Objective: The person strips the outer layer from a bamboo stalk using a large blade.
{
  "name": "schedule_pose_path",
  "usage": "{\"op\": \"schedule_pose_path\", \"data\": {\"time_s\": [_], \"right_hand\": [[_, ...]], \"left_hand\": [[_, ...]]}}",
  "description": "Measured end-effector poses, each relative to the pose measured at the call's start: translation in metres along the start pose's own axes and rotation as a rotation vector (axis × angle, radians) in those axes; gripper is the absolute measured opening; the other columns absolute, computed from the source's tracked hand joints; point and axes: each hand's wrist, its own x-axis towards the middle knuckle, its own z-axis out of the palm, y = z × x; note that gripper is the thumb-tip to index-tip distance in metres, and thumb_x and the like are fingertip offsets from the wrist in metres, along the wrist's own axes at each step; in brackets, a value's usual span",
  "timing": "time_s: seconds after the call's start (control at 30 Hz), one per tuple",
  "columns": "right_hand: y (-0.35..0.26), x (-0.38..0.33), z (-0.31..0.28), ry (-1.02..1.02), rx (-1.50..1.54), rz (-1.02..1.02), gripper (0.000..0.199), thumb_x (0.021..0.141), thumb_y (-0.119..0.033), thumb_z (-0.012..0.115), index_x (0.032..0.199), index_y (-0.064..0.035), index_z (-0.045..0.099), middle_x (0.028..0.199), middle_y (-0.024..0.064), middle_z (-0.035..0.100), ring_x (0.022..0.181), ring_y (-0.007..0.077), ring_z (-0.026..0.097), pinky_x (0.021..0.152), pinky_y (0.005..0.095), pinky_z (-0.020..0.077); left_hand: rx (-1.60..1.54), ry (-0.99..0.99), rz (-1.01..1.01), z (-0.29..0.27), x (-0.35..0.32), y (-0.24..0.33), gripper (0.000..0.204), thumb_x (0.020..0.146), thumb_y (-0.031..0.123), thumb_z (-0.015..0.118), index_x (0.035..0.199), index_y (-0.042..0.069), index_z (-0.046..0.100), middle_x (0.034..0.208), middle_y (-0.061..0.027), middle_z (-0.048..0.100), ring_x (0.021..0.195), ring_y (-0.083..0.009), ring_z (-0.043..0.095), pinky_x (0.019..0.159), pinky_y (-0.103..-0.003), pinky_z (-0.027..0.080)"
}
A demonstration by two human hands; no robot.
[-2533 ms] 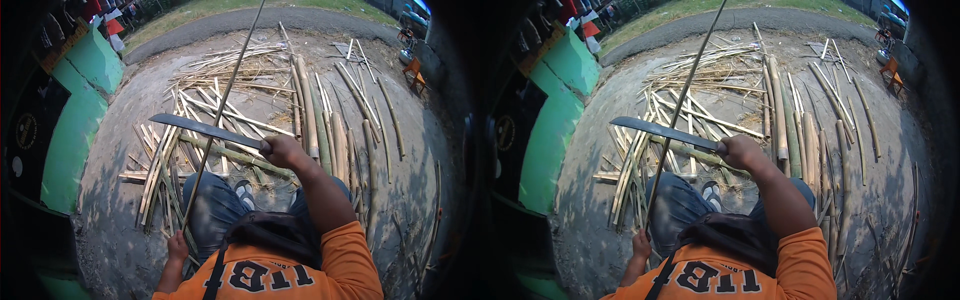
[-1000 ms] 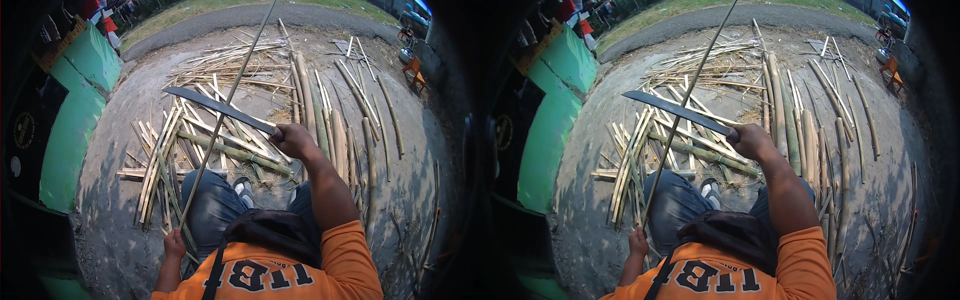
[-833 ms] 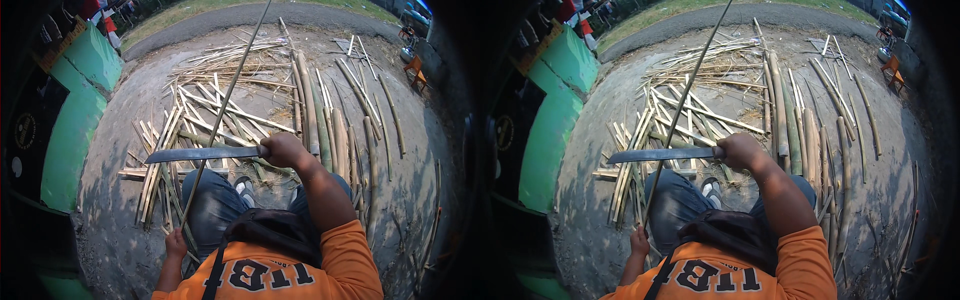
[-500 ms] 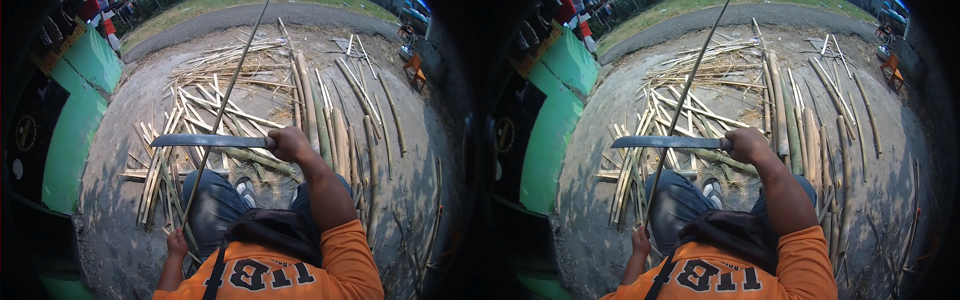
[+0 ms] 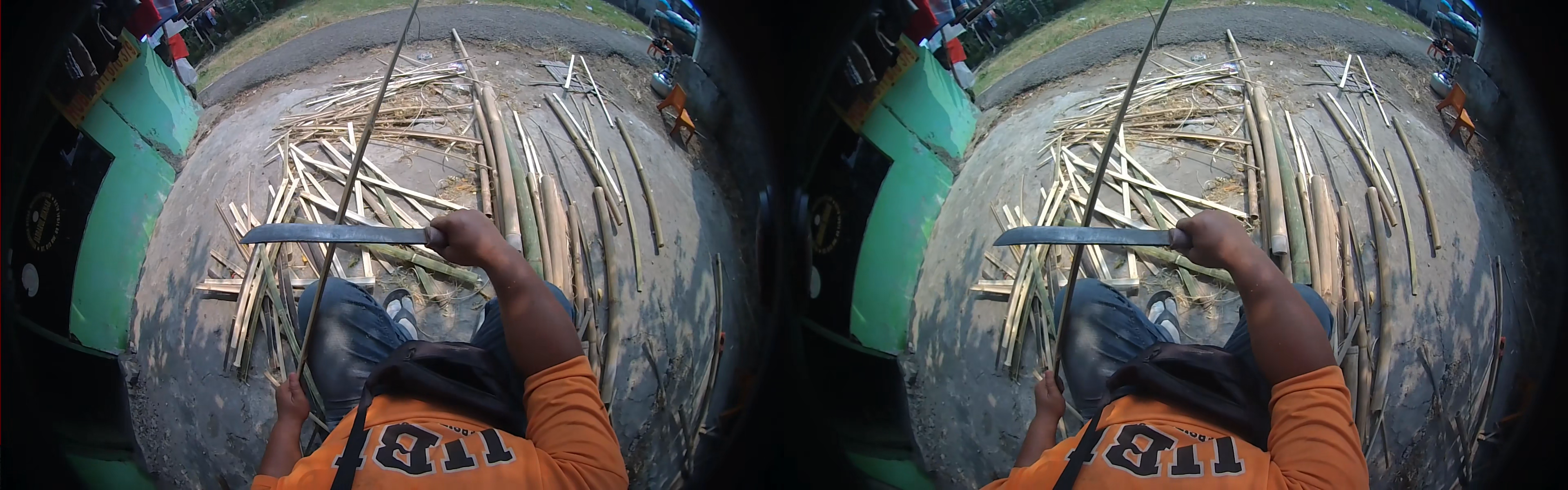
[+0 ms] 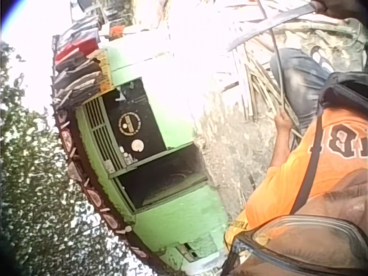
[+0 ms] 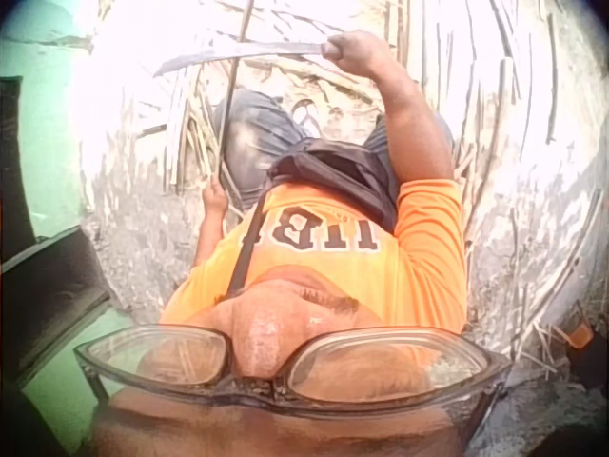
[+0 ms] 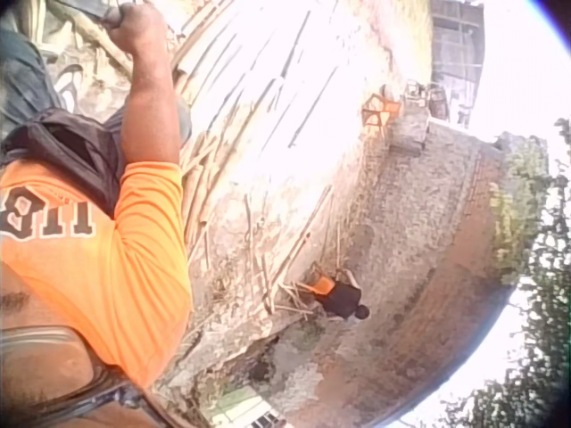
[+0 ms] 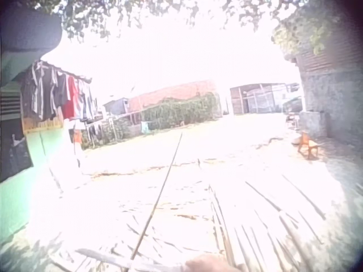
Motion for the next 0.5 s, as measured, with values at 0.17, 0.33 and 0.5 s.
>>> {"op": "schedule_pose_path", "data": {"time_s": [0.17, 0.33, 0.5], "right_hand": [[0.006, -0.004, -0.022, 0.059, -0.077, 0.045, 0.017, 0.089, -0.029, 0.072, 0.097, -0.0153, 0.077, 0.089, 0.016, 0.075, 0.087, 0.0399, 0.073, 0.08, 0.0519, 0.0569], [0.01, -0.005, -0.009, 0.013, 0.049, 0.172, 0.017, 0.089, -0.028, 0.073, 0.098, -0.0146, 0.077, 0.093, 0.0162, 0.076, 0.09, 0.0396, 0.073, 0.081, 0.0517, 0.0573], [-0.004, -0.001, -0.002, -0.026, 0.0, 0.062, 0.017, 0.09, -0.028, 0.072, 0.099, -0.0148, 0.077, 0.093, 0.0157, 0.076, 0.091, 0.0395, 0.073, 0.082, 0.0513, 0.0574]], "left_hand": [[0.056, 0.03, 0.036, -0.004, 0.001, -0.001, 0.07, 0.115, 0.05, 0.032, 0.067, 0.003, 0.051, 0.057, -0.0065, 0.049, 0.055, -0.0232, 0.052, 0.059, -0.042, 0.039], [0.036, 0.024, 0.061, -0.006, 0.002, -0.001, 0.065, 0.114, 0.046, 0.038, 0.074, -0.003, 0.055, 0.059, -0.0183, 0.051, 0.056, -0.035, 0.057, 0.057, -0.048, 0.04], [0.023, 0.024, 0.04, 0.001, 0.0, -0.014, 0.065, 0.114, 0.045, 0.038, 0.076, -0.004, 0.058, 0.059, -0.0195, 0.051, 0.056, -0.0354, 0.058, 0.057, -0.049, 0.04]]}}
